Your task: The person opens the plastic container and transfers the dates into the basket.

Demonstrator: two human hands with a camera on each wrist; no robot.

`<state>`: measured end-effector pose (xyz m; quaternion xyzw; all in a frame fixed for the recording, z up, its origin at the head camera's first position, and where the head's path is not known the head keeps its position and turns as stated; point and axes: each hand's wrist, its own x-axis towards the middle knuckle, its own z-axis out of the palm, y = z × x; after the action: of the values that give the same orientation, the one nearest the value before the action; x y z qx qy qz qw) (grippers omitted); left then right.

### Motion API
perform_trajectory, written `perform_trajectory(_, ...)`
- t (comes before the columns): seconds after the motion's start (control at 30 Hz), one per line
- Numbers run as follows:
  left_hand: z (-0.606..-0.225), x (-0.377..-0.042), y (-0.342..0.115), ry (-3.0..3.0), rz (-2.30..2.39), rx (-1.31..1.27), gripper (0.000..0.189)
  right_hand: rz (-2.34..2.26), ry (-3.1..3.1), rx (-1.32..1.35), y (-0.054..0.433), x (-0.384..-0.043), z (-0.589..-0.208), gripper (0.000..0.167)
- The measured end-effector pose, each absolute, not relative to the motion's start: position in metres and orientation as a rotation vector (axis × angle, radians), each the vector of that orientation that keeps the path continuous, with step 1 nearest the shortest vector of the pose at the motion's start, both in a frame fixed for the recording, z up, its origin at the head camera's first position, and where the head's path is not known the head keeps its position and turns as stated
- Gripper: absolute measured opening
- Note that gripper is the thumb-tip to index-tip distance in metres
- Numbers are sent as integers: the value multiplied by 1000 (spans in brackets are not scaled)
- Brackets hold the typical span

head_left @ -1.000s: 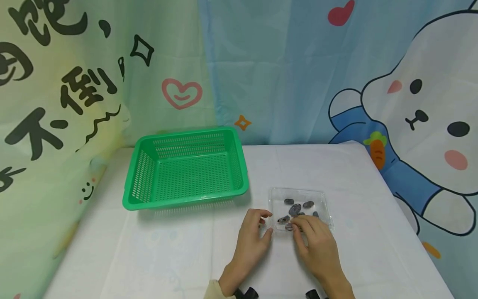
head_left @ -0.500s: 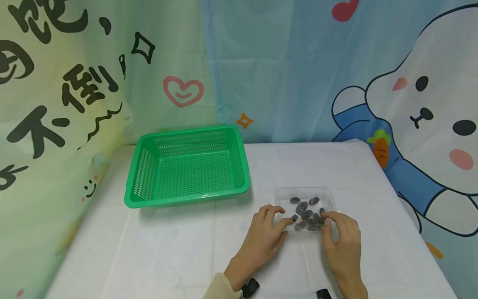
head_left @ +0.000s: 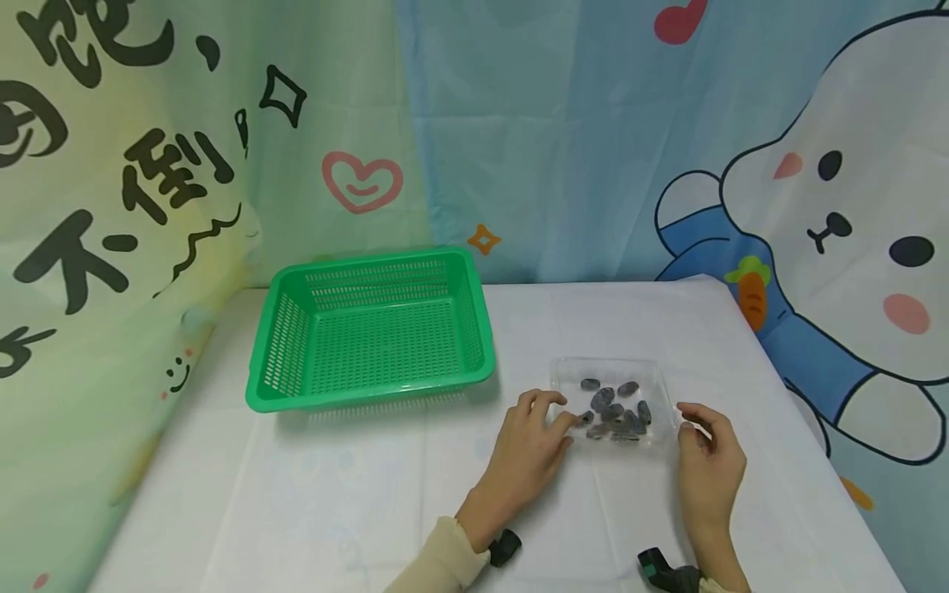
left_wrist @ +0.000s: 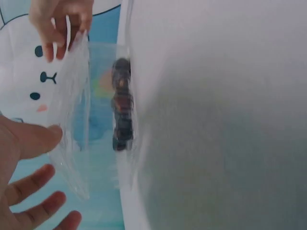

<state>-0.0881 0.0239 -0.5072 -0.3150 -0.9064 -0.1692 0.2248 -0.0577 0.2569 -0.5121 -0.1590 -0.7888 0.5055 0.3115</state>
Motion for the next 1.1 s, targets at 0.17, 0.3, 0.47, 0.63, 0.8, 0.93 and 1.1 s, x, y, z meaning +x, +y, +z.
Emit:
perform_trajectory(0.17, -508, -91, 31, -2512, -451, -813, 22, 1396, -2060, -438, 263, -70, -510, 27)
perform_trajectory(0.3, -509, -96, 35, -2512, -442, -786, 20, 1430, -2070, -520, 266, -76, -510, 27)
perform_trajectory(0.47, -509, -101, 39, -2519, -419, -757, 18, 1642, -2031, -667, 274, -81, -512, 29)
perform_trajectory(0.63, -508, -105, 43, -2555, -411, -699, 17, 2103, -1834, -738, 284, -83, -515, 36)
perform_trajectory(0.8, -508, -110, 46, -2556, -408, -671, 17, 2277, -1826, -658, 292, -81, -516, 50)
perform_trajectory(0.93, -507, -115, 47, -2564, -376, -659, 15, 2318, -1829, -583, 295, -85, -515, 53)
perform_trajectory(1.1, -508, -121, 48, -2583, -381, -651, 17, 2343, -1818, -606, 296, -95, -514, 52)
